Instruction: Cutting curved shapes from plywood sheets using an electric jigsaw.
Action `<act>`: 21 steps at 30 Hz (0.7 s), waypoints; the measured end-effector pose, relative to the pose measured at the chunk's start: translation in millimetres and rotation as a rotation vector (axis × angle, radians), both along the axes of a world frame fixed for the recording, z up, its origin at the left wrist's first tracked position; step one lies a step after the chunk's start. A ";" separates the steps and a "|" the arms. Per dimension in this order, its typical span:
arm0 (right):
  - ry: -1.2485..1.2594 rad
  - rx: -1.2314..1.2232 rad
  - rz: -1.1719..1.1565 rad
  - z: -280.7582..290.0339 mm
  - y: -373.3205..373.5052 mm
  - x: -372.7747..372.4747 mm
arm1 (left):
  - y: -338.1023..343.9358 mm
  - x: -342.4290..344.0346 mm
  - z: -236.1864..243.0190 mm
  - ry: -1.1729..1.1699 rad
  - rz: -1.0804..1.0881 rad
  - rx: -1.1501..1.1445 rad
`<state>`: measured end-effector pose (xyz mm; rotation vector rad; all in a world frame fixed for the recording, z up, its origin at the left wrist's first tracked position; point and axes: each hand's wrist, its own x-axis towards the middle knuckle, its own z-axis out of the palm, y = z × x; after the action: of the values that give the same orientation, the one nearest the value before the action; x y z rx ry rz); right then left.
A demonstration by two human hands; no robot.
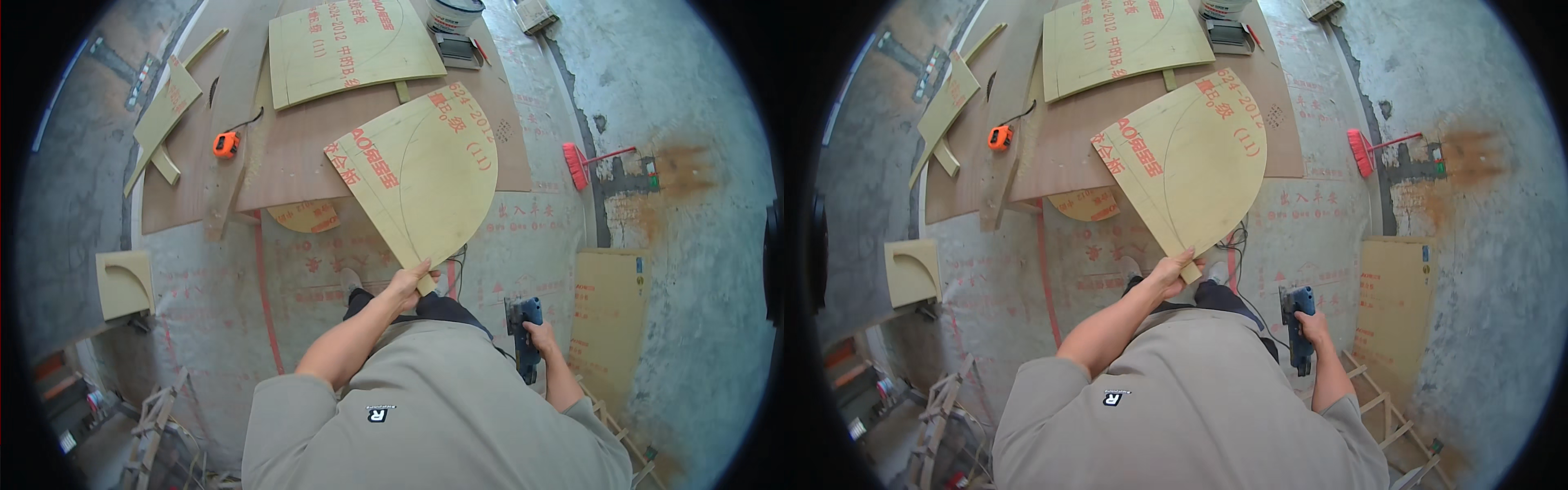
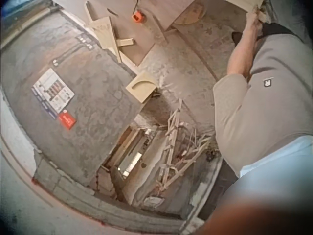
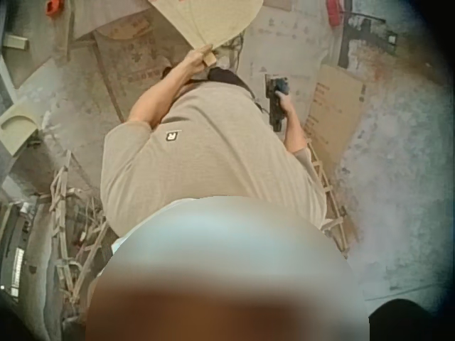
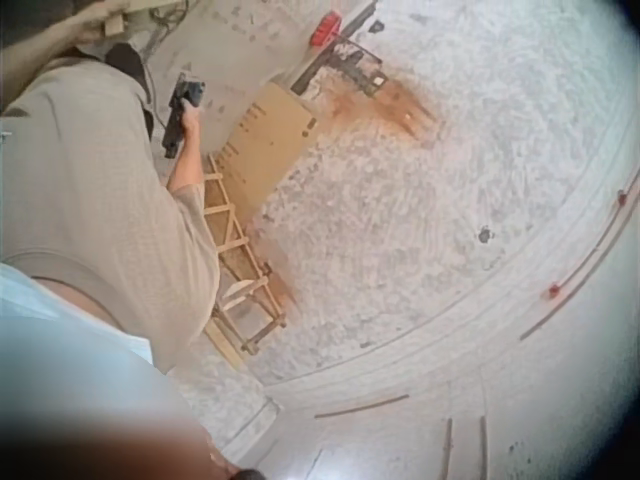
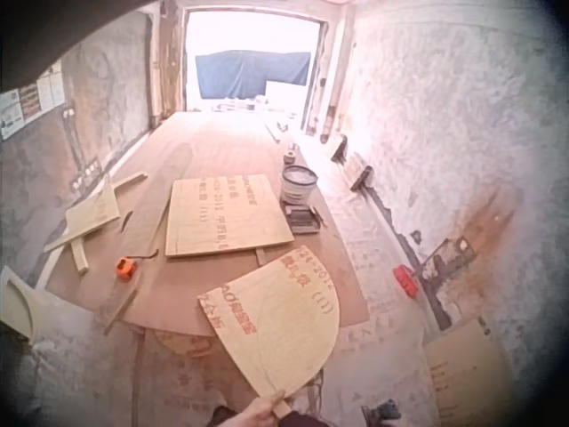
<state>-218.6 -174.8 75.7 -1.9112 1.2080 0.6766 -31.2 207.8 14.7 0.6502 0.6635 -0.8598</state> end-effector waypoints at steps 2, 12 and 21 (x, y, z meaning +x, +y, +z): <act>-0.156 0.010 0.064 21.5 -13.9 20.2 | -46.0 3.7 -7.9 0.035 -0.013 -0.026; -0.365 0.087 0.333 181.6 -34.4 100.4 | -126.6 23.2 24.7 -0.088 -0.113 0.508; -0.329 0.332 0.492 223.9 10.5 146.7 | 4.1 220.3 26.0 -1.174 -0.168 1.940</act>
<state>-71.9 -164.3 299.6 -1.9427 0.3908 0.7227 189.1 211.9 40.7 2.6552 0.1192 0.4409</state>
